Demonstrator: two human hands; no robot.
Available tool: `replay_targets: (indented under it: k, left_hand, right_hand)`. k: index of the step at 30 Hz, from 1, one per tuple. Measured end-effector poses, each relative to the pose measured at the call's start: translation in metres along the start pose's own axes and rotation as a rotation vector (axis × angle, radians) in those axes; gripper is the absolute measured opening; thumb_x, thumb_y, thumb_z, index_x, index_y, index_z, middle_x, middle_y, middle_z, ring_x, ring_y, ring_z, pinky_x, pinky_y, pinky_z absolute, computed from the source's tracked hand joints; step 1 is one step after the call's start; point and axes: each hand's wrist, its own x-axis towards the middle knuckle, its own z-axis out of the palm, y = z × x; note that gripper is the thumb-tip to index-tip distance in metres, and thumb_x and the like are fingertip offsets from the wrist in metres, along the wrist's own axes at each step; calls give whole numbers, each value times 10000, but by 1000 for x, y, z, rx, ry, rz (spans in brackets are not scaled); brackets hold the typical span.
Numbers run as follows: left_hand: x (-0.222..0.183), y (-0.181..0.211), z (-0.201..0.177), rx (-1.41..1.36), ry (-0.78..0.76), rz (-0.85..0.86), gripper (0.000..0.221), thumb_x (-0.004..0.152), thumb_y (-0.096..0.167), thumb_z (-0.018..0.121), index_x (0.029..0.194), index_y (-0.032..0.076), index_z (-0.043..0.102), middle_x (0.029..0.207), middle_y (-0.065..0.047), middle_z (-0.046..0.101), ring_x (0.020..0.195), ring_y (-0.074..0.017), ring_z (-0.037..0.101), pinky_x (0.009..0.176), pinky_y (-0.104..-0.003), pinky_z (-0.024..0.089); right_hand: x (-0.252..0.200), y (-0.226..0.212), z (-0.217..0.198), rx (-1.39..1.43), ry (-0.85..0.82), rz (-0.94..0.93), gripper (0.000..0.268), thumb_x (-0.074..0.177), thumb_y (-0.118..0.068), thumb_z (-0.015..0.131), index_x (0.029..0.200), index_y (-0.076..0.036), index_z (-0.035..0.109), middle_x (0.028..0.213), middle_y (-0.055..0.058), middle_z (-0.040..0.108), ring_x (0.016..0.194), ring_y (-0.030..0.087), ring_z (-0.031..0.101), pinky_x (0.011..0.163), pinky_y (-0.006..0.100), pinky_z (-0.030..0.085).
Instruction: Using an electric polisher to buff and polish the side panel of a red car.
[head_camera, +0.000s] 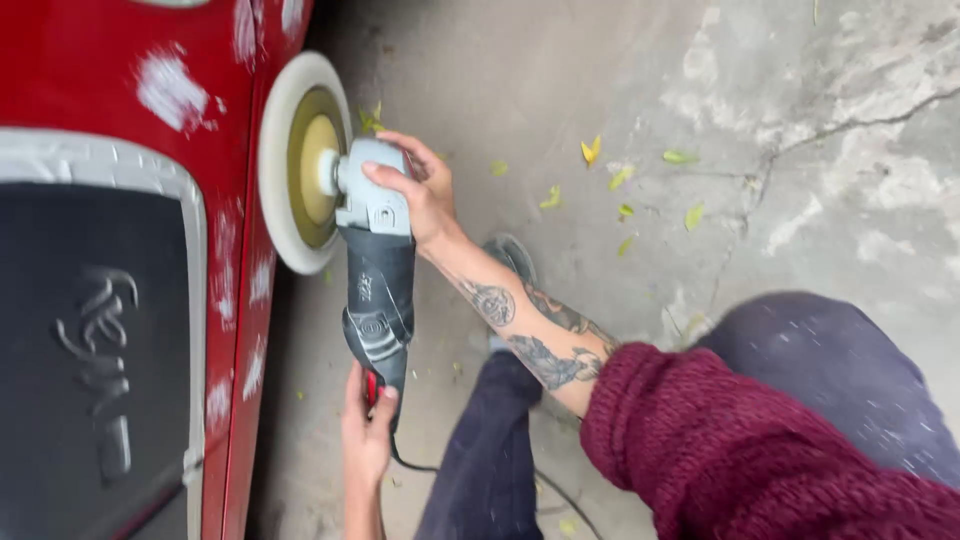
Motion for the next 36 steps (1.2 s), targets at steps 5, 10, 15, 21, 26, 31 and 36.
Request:
replay_targets:
  k: [5,10,15,21,26,31,36]
  left_hand:
    - [67,69,26,432,-2,-321,815,899,205,697,1583,42,284,1311,-187,647,1108,-303,654,982,-396,495]
    - [52,-25,19,183,57,-180,534,960,127,633,1459,2,488,1297,-174,689,1170,-221,673,1010,-351,487]
    - [60,-52,12,-247,24,-388,505,915,-38,656,1413,-68,580,1256,-164,728,1112,-200,671,989,-292,504]
    - [52,-49,21,-229,68,-484,509,870,-63,683,1373,-45,607,1240,-151,746,1103,-189,693,967,-304,521]
    - [49,-11,28,-217,65,-460,641,857,-62,660,1469,-33,471,1330,-149,701,1195,-176,674,1017,-301,515]
    - [48,-30,5,-227,-3,-409,798,865,-81,647,1583,-15,306,1365,-183,673,1203,-206,657,1006,-318,509]
    - [48,-36,-13,-106,-107,-219,960,851,-74,623,1675,42,145,1507,-162,548,1360,-205,549,1084,-326,421]
  right_hand:
    - [47,15,-14,-100,-38,-64,533,789,-69,801,1280,38,621,1198,160,678,1125,232,652,998,353,531]
    - [43,-5,-31,-8,-63,-112,525,818,-86,780,1298,38,607,1147,176,693,1031,250,676,948,382,559]
    - [14,0,-38,21,53,-98,540,797,-54,787,1294,43,600,1128,163,686,997,230,692,922,385,581]
    - [22,-5,-43,-25,6,-100,547,798,-55,795,1304,32,606,1127,192,700,1009,239,698,939,387,587]
    - [34,-4,-39,34,-68,-14,530,809,-77,779,1301,15,604,1132,181,678,984,239,697,889,394,584]
    - [43,23,-44,91,-54,23,528,816,-90,776,1301,23,602,1124,186,672,961,244,691,857,391,594]
    - [43,48,-47,133,-84,90,550,840,-111,766,1342,10,577,1136,168,666,989,239,685,872,375,596]
